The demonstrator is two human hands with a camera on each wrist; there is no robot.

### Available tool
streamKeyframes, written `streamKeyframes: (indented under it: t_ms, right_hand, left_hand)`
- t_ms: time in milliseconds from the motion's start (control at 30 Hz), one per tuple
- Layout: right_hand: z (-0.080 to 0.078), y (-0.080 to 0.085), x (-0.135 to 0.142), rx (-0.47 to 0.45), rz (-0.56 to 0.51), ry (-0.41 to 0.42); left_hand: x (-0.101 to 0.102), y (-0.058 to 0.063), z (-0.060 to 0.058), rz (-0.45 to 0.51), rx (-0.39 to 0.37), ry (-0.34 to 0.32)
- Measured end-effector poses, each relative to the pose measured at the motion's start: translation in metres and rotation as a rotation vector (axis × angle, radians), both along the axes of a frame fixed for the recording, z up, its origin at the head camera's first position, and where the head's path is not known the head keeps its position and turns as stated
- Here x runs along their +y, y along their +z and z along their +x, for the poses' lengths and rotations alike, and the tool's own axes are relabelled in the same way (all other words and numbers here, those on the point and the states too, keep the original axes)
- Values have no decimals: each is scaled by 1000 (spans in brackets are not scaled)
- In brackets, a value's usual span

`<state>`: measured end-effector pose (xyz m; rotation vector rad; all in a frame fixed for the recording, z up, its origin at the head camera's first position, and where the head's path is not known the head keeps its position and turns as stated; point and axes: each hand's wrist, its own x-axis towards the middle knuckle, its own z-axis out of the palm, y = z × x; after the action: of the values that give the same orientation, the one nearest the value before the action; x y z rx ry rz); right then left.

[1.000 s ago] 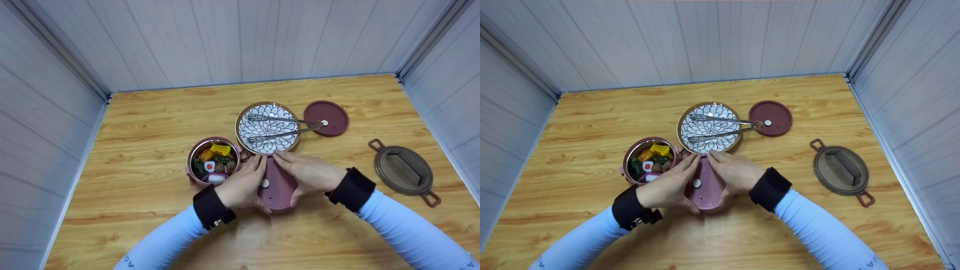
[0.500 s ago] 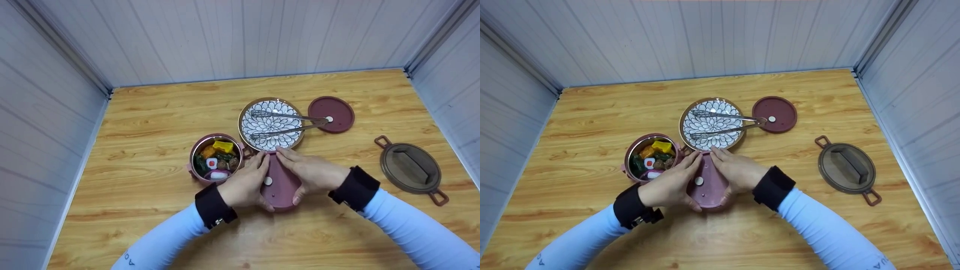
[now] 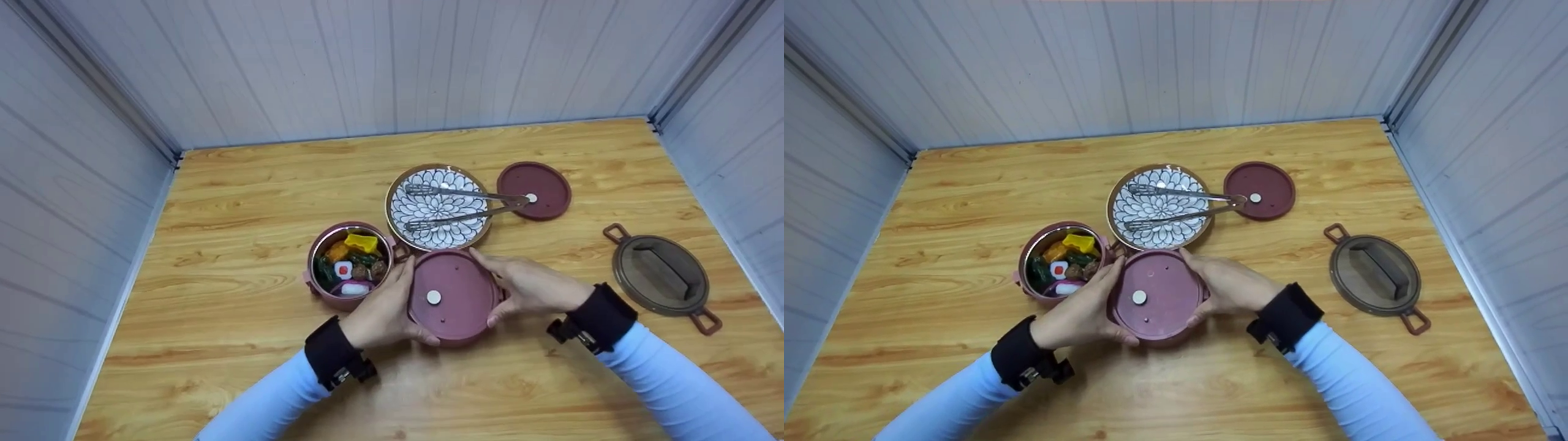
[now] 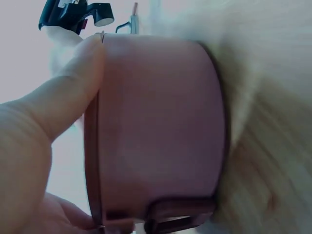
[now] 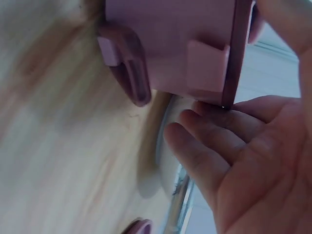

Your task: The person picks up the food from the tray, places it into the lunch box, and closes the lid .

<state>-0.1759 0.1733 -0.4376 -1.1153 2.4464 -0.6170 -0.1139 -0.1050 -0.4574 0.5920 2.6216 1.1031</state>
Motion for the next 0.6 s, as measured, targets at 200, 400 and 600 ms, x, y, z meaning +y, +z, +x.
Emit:
streamKeyframes:
  t_ms: [200,400,600]
  right_hand:
    - [1,0,0,-65,2,-64]
    - [1,5,-4,-98,20,-87]
    - [-1,2,-3,-113,30,-87]
  left_hand:
    - [-1,-7,-3,140,47,-19]
    - [-2,-5,-3,168,36,-13]
    - [-2,-6,-5,158,-7,-12]
